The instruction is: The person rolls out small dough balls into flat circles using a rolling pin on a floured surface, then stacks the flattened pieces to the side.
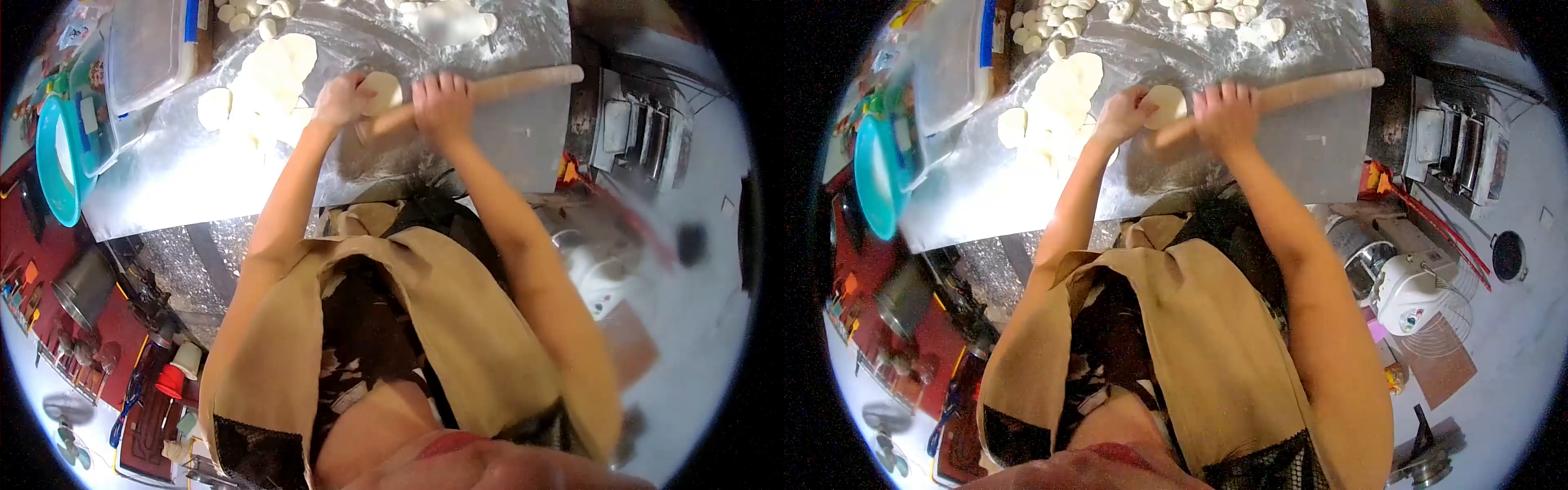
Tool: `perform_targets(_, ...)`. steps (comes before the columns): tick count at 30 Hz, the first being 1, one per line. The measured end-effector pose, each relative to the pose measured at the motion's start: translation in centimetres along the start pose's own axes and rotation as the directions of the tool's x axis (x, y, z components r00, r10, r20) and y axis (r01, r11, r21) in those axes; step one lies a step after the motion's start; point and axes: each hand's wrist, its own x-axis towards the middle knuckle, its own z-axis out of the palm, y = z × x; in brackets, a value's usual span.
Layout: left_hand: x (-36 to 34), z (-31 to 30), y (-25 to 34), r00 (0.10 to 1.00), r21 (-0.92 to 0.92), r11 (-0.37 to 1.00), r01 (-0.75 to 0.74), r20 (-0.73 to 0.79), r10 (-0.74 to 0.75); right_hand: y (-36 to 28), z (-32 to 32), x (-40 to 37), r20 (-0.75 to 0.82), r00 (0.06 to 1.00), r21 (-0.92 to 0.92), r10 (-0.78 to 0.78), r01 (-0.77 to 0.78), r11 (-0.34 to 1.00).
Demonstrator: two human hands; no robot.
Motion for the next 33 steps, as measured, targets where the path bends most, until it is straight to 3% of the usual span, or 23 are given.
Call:
perform_targets(1,0.7,-0.2,1.8,0.999,0.144,0.989,0.027,-0.034,-0.022,-0.3,0.8,2.6,0.005,1.0,0.003,-0.003,0.003,1.0)
perform_targets(2,1.8,-0.9,1.9,0.999,0.144,0.989,0.03,-0.035,-0.025,-0.8,1.7,7.4,-0.094,0.992,0.016,0.082,-0.081,0.997)
perform_targets(4,5.5,-2.0,1.7,0.992,0.144,0.99,-0.005,0.125,-0.014,-1.2,1.6,9.6,-0.204,0.966,0.036,0.16,-0.156,0.987)
perform_targets(5,6.1,-1.9,-0.1,0.993,0.129,0.985,-0.111,0.056,0.104,-1.2,1.1,9.3,-0.063,0.977,0.079,0.202,-0.197,0.977)
perform_targets(6,5.0,-2.0,-1.0,0.993,0.132,0.985,-0.111,0.051,0.105,-1.3,0.8,8.0,0.098,0.968,0.115,0.231,-0.241,0.964)
perform_targets(7,2.8,-1.8,-1.5,0.998,0.095,0.995,-0.028,-0.06,0.033,-0.2,1.8,3.9,-0.27,0.962,-0.012,-0.034,0.032,0.999)
perform_targets(8,1.1,-1.5,-2.0,0.985,0.046,0.998,0.049,-0.171,-0.041,-0.3,0.9,1.9,-0.268,0.963,-0.015,-0.038,0.035,0.999)
perform_targets(10,0.1,-1.2,-1.5,0.991,0.031,0.999,0.013,-0.135,-0.008,-0.6,-0.6,-0.7,-0.086,0.996,-0.064,-0.024,0.019,0.998)
perform_targets(11,0.4,-1.6,0.5,0.994,0.12,0.992,0.043,-0.105,-0.031,-0.3,1.2,1.6,-0.295,0.953,-0.065,-0.066,0.049,0.997)
perform_targets(13,2.3,-1.5,1.2,0.997,0.229,0.973,0.032,-0.075,-0.015,-1.0,2.6,8.2,-0.138,0.969,0.091,0.206,-0.194,0.977)
perform_targets(14,2.5,-1.7,1.0,0.997,0.23,0.973,0.031,-0.082,-0.012,-1.5,1.9,10.4,-0.124,0.956,0.16,0.267,-0.247,0.956)
perform_targets(16,2.7,-3.8,0.4,0.995,0.183,0.982,-0.055,-0.07,0.069,-1.8,-0.8,9.2,0.26,0.938,0.037,0.231,-0.249,0.968)
perform_targets(17,1.7,-2.9,-1.3,0.983,0.177,0.984,0.016,-0.181,0.017,-0.7,0.3,5.1,0.082,0.993,0.044,0.081,-0.085,0.995)
perform_targets(18,0.3,-2.0,-2.6,0.983,0.17,0.985,0.021,-0.181,0.01,0.3,1.6,1.0,-0.093,0.992,0.018,-0.079,0.081,0.997)
perform_targets(20,-2.3,-0.4,-4.1,0.992,-0.042,0.997,0.064,-0.102,-0.068,-0.8,-0.6,-0.8,-0.036,0.999,0.007,-0.032,0.032,0.999)
perform_targets(22,-1.6,-0.3,-1.7,0.996,0.002,0.997,0.074,-0.057,-0.074,-1.6,-0.2,1.2,0.027,0.999,-0.001,0.028,-0.028,1.0)
perform_targets(24,1.2,-0.7,-0.2,0.994,0.276,0.956,0.104,-0.066,-0.089,-1.8,2.3,7.6,-0.16,0.98,-0.013,0.115,-0.119,0.993)
perform_targets(25,2.1,-2.3,0.2,0.999,0.219,0.975,0.028,-0.021,-0.024,-1.7,2.2,7.0,-0.157,0.981,-0.012,0.115,-0.119,0.993)
perform_targets(27,1.3,-3.5,-0.7,0.993,0.182,0.982,0.053,-0.114,-0.032,-1.7,1.7,7.3,-0.163,0.986,0.007,-0.018,0.019,1.0)
perform_targets(29,-0.5,-2.6,-3.8,0.976,0.014,0.996,0.084,-0.205,-0.08,-1.1,-0.2,0.7,-0.22,0.921,-0.102,-0.322,0.306,0.946)
perform_targets(30,-1.1,-2.6,-3.3,0.974,0.009,0.996,0.09,-0.211,-0.086,-1.2,0.0,0.7,-0.218,0.918,-0.1,-0.33,0.315,0.944)
perform_targets(32,-2.8,-1.8,-1.7,0.985,-0.106,0.988,0.112,-0.116,-0.124,-2.0,0.8,-0.2,-0.178,0.973,-0.013,-0.148,0.148,0.989)
perform_targets(33,-1.6,-1.6,-1.5,0.988,0.066,0.994,0.083,-0.137,-0.073,-2.5,0.8,2.8,-0.247,0.959,0.04,-0.138,0.153,0.987)
